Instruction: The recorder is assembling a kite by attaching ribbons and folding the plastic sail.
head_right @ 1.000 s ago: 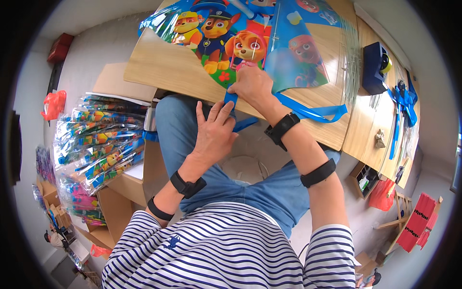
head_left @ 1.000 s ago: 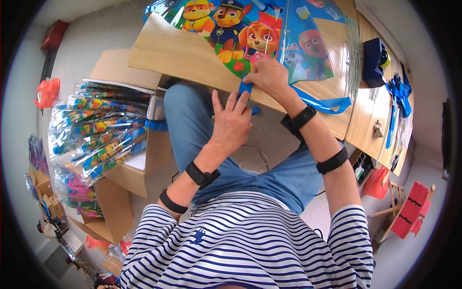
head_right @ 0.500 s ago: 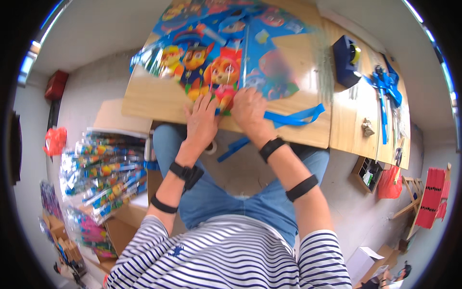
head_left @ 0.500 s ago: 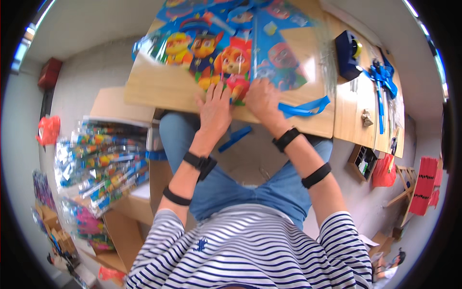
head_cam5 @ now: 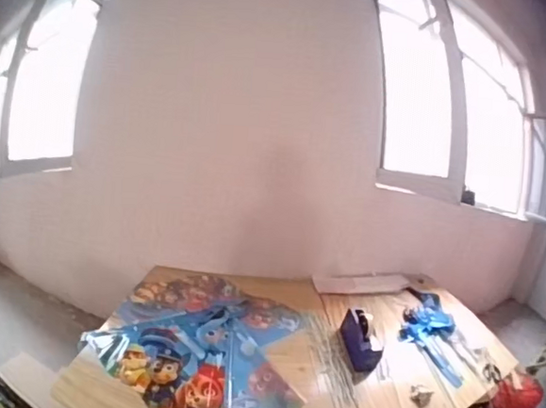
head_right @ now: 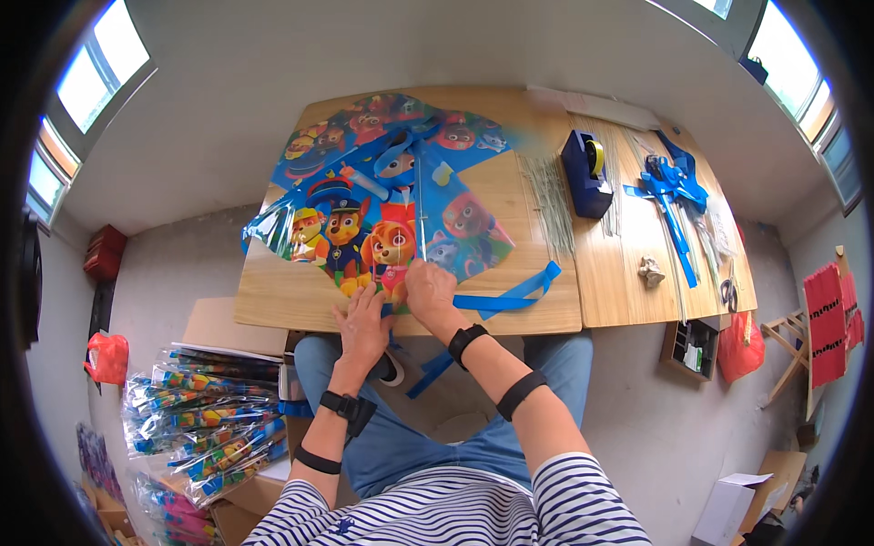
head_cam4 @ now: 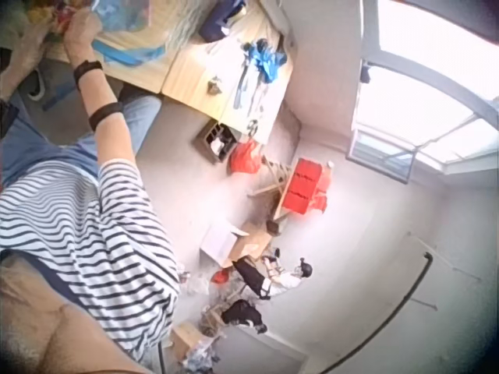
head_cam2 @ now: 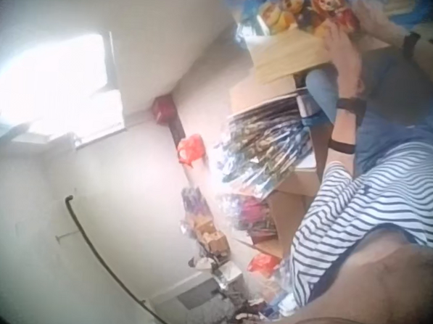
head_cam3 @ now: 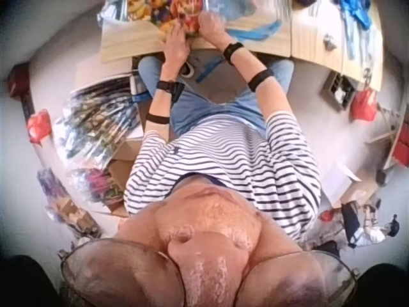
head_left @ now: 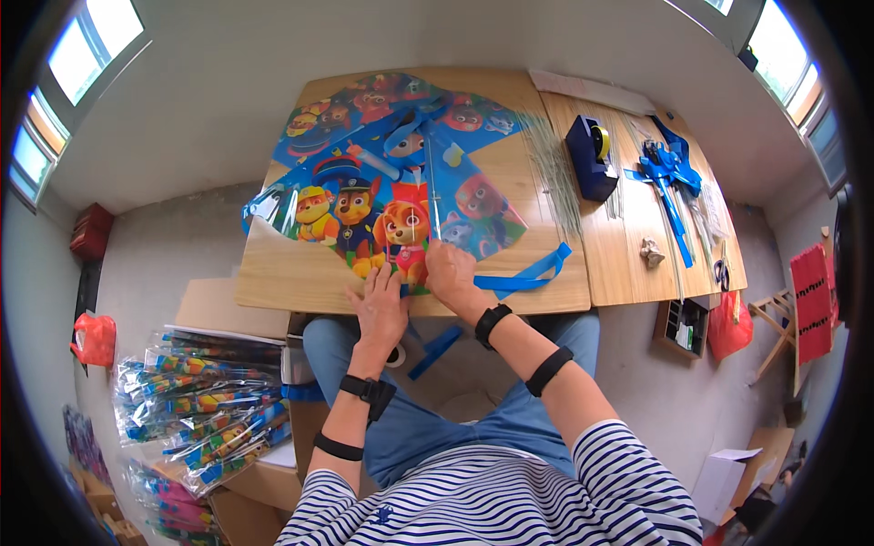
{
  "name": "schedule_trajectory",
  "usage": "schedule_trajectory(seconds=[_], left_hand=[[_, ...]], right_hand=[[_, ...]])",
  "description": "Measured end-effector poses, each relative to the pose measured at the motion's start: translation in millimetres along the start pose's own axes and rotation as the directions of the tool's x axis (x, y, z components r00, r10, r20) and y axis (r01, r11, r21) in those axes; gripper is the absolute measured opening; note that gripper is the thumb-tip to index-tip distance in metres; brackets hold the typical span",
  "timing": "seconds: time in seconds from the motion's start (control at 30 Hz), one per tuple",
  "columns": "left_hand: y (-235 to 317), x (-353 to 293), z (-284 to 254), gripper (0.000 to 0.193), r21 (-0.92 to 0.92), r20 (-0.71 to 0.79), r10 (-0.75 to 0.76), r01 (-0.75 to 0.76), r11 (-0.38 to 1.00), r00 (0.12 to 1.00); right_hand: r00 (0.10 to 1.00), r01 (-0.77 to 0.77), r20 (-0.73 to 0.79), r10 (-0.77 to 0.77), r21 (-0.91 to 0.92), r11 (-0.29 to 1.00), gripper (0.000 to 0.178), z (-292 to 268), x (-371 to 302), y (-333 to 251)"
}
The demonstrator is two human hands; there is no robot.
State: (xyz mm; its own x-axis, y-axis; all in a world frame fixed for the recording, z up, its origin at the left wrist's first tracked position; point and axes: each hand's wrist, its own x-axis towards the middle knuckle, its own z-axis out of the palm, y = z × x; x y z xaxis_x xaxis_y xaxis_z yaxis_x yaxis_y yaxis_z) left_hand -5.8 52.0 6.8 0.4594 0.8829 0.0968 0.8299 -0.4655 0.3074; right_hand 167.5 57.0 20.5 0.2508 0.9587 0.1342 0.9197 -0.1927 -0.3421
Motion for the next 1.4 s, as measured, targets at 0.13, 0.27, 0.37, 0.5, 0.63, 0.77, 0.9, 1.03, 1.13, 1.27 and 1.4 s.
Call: schedule_trajectory(seconds=[0.13,0.27,0.37,0.5,0.63,0.77,0.9,1.03,1.13,1.27,1.4], left_hand=[[5,1,-6,0.054,-0.027,0.015,-0.013,0.013,1.0,1.0],[7,2,-9,0.055,-0.033,0.034,-0.028,0.029,0.999,0.999],[9,0,-10,0.056,-0.039,-0.006,-0.009,0.008,0.999,1.0],[10,1,-12,0.056,-0.055,-0.022,-0.005,0.004,0.998,1.0],[8,2,-13,0.055,-0.073,-0.046,0.011,-0.015,0.997,0.999],[6,2,-11,0.056,-0.099,-0.042,0.008,-0.012,0.995,0.999],[-3,9,-23,0.054,-0.268,-0.097,-0.055,0.027,0.963,0.994],[-8,19,-40,0.042,-0.991,0.103,-0.418,0.129,0.033,0.903],[-16,8,-42,0.033,-0.956,0.289,-0.24,0.293,-0.022,0.927],[-52,-25,-49,0.029,-0.95,0.305,-0.439,0.3,-0.083,0.845],[-135,-63,-115,0.022,-0.946,-0.166,-0.86,0.167,0.277,0.482]], right_hand=[[0.999,0.044,0.027,-0.044,0.004,0.999,0.027,-1,3,12],[0.982,0.16,-0.098,-0.162,-0.023,0.987,0.034,-6,47,36],[0.973,0.224,-0.06,-0.224,-0.018,0.975,0.036,-4,104,37],[0.939,0.328,-0.094,-0.332,-0.054,0.943,0.039,10,175,24],[0.956,0.292,-0.002,-0.294,-0.123,0.948,0.036,30,216,11],[0.899,0.405,-0.123,-0.419,-0.125,0.906,0.03,25,195,1],[0.788,0.616,-0.082,-0.61,0.067,0.785,0.031,-12,101,-10],[0.587,0.805,-0.149,-0.796,0.219,0.552,0.033,-41,-1,-23],[0.539,0.789,-0.004,-0.843,0.353,0.503,0.026,-54,-43,-27],[0.621,0.766,-0.234,-0.748,0.385,0.515,0.018,-63,-48,-16],[0.885,0.466,-0.094,-0.456,0.204,0.861,0.023,-59,-38,5]])
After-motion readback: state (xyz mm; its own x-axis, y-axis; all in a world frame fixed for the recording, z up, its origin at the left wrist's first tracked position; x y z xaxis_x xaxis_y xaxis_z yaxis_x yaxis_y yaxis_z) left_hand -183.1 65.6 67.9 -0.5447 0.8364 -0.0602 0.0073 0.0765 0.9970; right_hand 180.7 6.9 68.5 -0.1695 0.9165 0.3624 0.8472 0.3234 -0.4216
